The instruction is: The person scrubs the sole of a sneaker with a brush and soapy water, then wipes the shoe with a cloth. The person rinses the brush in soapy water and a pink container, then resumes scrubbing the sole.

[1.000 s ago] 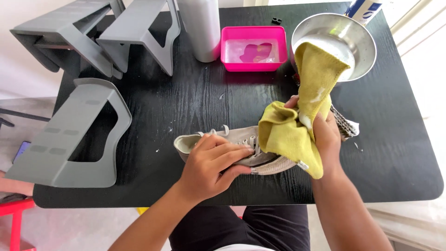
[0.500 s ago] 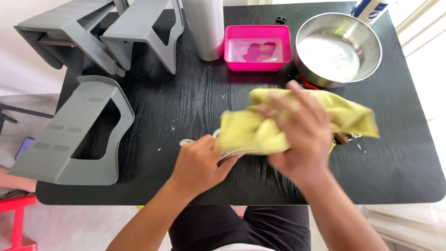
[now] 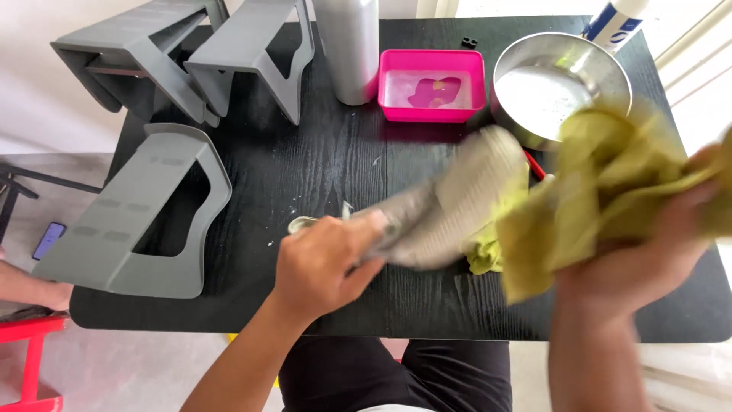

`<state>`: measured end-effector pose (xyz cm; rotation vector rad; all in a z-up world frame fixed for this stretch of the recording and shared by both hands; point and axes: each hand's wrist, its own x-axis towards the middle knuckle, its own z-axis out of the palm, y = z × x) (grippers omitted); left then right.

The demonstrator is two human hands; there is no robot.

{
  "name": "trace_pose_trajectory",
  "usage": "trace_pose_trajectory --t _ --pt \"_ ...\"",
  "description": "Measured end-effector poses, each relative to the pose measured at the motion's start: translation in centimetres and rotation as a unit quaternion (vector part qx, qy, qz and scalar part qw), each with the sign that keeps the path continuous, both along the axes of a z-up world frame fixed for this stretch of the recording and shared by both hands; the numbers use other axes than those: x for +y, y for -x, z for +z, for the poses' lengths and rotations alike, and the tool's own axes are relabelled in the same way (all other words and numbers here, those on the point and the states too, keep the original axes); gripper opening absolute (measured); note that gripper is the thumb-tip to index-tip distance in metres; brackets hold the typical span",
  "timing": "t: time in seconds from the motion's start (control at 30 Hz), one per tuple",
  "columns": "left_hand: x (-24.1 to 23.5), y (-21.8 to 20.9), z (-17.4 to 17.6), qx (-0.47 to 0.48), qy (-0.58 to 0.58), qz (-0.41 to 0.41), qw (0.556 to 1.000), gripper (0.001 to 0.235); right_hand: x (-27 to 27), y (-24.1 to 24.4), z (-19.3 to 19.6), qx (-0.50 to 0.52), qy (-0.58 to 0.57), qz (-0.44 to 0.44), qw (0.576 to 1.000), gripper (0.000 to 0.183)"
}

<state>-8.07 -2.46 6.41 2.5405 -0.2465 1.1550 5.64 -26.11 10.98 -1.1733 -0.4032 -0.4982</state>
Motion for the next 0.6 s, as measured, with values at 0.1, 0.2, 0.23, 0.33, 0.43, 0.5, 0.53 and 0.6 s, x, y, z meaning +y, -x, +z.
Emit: trace_pose_trajectory --t 0.1,0.2,0.23,0.33,0.43,0.5,0.53,0.6 --pt "-0.6 -0.1 0.2 -0.031 -0.075 -0.122 0.989 0.019 -1.0 -0.9 0.5 0.153 -0.192 0.007 0.969 0.040" --pt "-1.4 -0.4 -0.9 0.000 -0.084 -0.118 0.989 0.022 -1.7 -0.1 -3.1 -0.151 0.112 0.272 0.944 0.037" --pt "-1.3 -0.5 -0.9 0.000 -0.051 -0.129 0.990 0.019 -1.2 0.3 -2.9 -0.084 0.074 0.288 0.951 0.042" --pt "-1.9 -0.9 -1.4 0.001 0.051 -0.151 0.987 0.021 0.3 0.3 -5.6 0.023 -0.029 0.308 0.951 0.048" --pt "-2.2 -1.1 -3.1 0.006 0.171 -0.164 0.972 0.022 0.8 -0.1 -6.9 0.071 -0.099 0.304 0.945 0.054" --pt "-2.7 -1.0 -2.3 0.015 0.220 -0.174 0.960 0.026 0.5 0.0 -6.6 0.083 -0.109 0.289 0.948 0.052" --pt "-3.1 -0.9 -0.9 0.010 0.255 -0.181 0.950 0.025 0.3 0.1 -6.4 0.101 -0.122 0.269 0.950 0.048" --pt "-3.3 -1.1 0.6 0.002 0.287 -0.187 0.939 0.024 0.2 -0.1 -5.7 0.114 -0.136 0.253 0.951 0.045"
